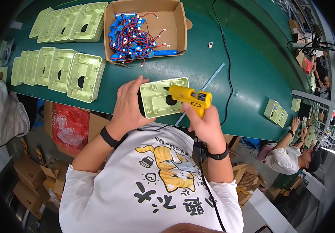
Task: The person applies glue to the interior of a plastic housing with a glue gun, presses a battery into the glue, and then applies more glue over the battery. They set the housing aside and repeat the process with several more units.
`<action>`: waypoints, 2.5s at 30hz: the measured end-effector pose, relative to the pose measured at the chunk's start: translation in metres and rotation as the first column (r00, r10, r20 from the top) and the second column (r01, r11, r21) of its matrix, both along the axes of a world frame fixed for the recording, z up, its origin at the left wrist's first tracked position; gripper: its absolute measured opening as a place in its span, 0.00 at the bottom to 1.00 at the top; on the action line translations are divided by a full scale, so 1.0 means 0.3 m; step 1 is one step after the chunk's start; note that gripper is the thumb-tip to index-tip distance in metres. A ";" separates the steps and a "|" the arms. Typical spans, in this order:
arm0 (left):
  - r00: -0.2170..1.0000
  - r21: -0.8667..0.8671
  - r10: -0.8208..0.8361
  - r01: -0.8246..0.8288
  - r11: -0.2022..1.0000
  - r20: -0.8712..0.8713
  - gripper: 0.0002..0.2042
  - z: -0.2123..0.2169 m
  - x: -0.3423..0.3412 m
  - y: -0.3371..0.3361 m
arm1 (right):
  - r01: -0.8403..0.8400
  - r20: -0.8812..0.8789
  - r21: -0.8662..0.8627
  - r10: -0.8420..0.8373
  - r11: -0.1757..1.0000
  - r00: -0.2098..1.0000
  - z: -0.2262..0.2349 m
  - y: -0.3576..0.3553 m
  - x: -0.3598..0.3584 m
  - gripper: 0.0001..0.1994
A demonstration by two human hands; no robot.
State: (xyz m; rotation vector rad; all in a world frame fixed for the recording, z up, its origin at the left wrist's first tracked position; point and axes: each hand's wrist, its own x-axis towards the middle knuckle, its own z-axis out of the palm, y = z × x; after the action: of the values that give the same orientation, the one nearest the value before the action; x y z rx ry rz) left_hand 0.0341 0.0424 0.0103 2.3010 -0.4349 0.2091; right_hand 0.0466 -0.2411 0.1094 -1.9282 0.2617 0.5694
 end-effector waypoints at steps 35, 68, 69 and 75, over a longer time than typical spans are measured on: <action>0.982 -0.166 -0.152 0.170 0.971 0.115 0.71 0.136 0.010 -0.093 | 0.080 0.183 0.002 -0.079 0.997 0.980 -0.071 -0.124 -0.064 0.15; 0.886 0.661 -0.150 0.431 0.614 -0.438 0.15 0.268 0.838 -0.107 | 0.096 0.024 0.351 -0.112 0.931 0.993 -0.212 -0.177 -0.083 0.19; 0.885 0.669 -0.152 0.436 0.602 -0.440 0.18 0.260 0.844 -0.111 | 0.093 0.028 0.349 -0.110 0.932 0.994 -0.212 -0.176 -0.084 0.19; 0.912 0.572 -0.204 0.386 0.723 -0.356 0.16 0.302 0.830 -0.040 | 0.082 0.045 0.309 -0.101 0.947 0.994 -0.190 -0.182 -0.078 0.18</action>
State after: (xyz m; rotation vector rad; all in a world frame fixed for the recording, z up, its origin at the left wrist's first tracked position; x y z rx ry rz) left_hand 0.2830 0.0302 0.1010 2.8069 -0.8260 -0.4943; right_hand 0.0232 -0.2957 0.0523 -1.6197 0.2092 0.4603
